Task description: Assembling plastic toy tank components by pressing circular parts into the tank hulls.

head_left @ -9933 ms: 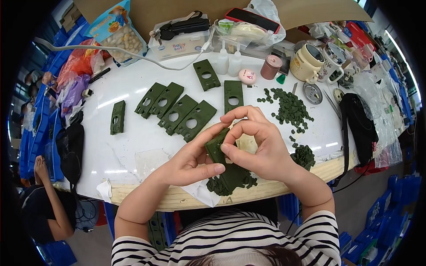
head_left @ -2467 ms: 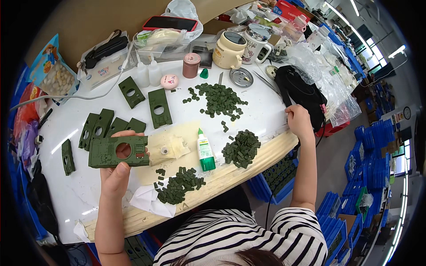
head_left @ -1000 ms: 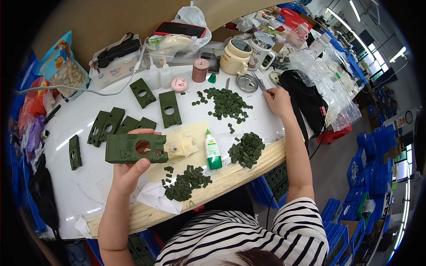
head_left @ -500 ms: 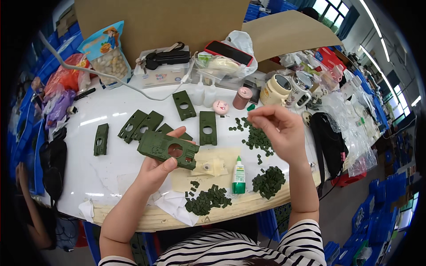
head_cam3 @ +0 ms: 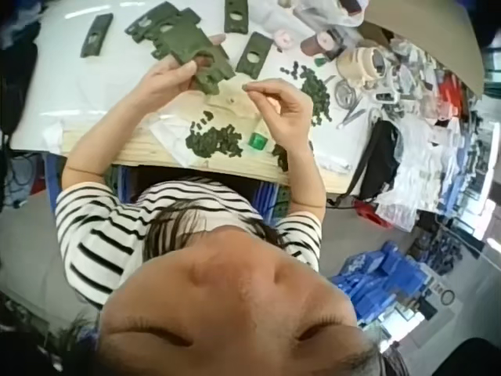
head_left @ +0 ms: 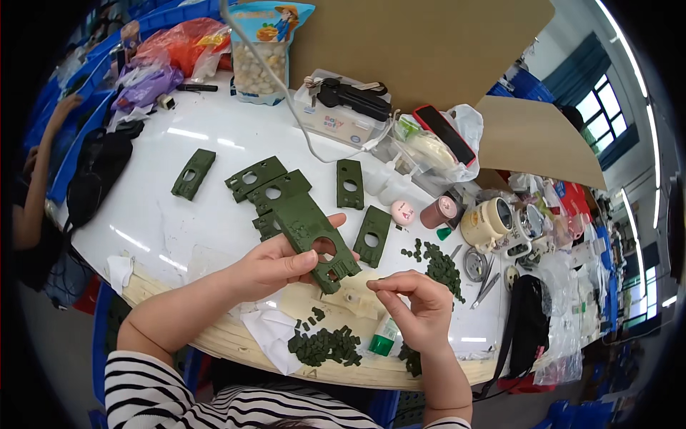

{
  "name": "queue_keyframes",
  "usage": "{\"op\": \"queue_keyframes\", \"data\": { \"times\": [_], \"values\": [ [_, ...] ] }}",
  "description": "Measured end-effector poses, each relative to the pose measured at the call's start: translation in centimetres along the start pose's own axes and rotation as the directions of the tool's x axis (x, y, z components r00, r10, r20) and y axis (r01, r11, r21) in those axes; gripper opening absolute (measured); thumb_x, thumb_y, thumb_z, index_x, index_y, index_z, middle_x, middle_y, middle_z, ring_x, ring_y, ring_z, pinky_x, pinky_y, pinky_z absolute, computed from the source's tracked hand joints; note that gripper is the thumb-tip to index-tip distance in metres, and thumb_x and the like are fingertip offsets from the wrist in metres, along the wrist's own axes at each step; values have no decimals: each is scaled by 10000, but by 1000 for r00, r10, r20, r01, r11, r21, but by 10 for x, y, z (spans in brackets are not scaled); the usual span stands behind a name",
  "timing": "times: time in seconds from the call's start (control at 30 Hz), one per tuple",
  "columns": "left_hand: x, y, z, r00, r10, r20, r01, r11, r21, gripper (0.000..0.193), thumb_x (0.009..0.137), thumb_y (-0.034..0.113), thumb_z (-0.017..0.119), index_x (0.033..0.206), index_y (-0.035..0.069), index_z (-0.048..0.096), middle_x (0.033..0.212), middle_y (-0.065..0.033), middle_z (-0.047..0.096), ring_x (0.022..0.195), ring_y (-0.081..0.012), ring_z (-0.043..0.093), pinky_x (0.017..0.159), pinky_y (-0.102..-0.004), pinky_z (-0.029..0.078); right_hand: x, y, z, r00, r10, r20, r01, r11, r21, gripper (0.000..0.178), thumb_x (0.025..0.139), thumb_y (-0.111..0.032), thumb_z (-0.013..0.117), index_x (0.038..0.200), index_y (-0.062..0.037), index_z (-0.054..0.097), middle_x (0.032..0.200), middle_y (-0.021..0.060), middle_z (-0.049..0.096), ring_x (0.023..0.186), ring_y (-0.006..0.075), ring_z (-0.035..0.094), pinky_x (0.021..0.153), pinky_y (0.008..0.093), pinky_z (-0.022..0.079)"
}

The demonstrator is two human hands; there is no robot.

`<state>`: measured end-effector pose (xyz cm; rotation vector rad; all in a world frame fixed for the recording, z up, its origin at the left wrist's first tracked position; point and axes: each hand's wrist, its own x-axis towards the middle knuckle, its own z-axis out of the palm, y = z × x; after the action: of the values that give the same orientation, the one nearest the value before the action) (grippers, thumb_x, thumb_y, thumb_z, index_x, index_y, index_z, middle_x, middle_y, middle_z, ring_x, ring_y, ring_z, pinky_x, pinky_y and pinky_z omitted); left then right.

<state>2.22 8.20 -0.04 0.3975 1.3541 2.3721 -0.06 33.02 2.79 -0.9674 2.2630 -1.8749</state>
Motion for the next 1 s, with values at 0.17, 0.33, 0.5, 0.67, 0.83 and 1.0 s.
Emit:
{"op": "queue_keyframes", "data": {
  "times": [0.17, 0.33, 0.5, 0.67, 0.83, 1.0],
  "values": [
    [-4, -4, -1, 997, 23, 70, -20, 999, -40, 717, 1011, 322, 492, 1549, 77, 86, 1415, -193, 438, 1307, -261, 464, 1033, -405, 422, 0, 2, 1, 977, 212, -25, -193, 929, 316, 193, 875, 69, 640, 1065, 54, 610, 954, 130, 700, 920, 172, 691, 842, 267, 538],
    [-3, -2, 1, 996, 16, 84, -14, 1000, -13, 714, 1012, 326, 488, 1549, 82, 87, 1431, -194, 425, 1309, -263, 466, 1033, -401, 425, 2, 5, -6, 957, 284, 61, -286, 879, 382, 217, 893, 51, 631, 1106, 60, 589, 1000, 142, 695, 980, 177, 683, 868, 275, 543],
    [-1, -3, 3, 997, 22, 78, -21, 1000, -11, 709, 1013, 328, 483, 1552, 94, 86, 1430, -191, 427, 1308, -261, 465, 1027, -403, 433, 2, 9, -7, 947, 311, 81, -316, 856, 409, 232, 910, 30, 617, 1137, 72, 597, 1024, 140, 690, 993, 176, 679, 883, 281, 547],
    [-1, -1, 3, 996, 3, 84, -1, 1000, -15, 715, 1011, 329, 486, 1552, 98, 78, 1434, -190, 425, 1309, -258, 464, 1027, -402, 435, 3, 7, -7, 967, 253, 30, -249, 913, 323, 239, 897, 46, 625, 1135, 69, 616, 986, 88, 670, 938, 128, 653, 848, 252, 517],
    [-6, -3, 4, 997, 10, 83, -10, 1000, 6, 716, 1012, 329, 486, 1552, 99, 76, 1435, -186, 427, 1312, -254, 460, 1029, -407, 431, 1, 5, -1, 963, 269, -23, -246, 910, 333, 208, 871, 45, 640, 1078, 55, 626, 919, 72, 662, 852, 129, 655, 804, 261, 527],
    [-4, -2, 2, 998, -12, 67, 11, 1000, 8, 719, 1013, 332, 491, 1553, 100, 79, 1433, -161, 438, 1306, -242, 459, 1011, -385, 436, 0, 10, 1, 977, 213, 3, -197, 896, 397, 124, 889, 56, 622, 1012, 53, 607, 989, 110, 672, 924, 113, 643, 836, 253, 524]
  ]
}}
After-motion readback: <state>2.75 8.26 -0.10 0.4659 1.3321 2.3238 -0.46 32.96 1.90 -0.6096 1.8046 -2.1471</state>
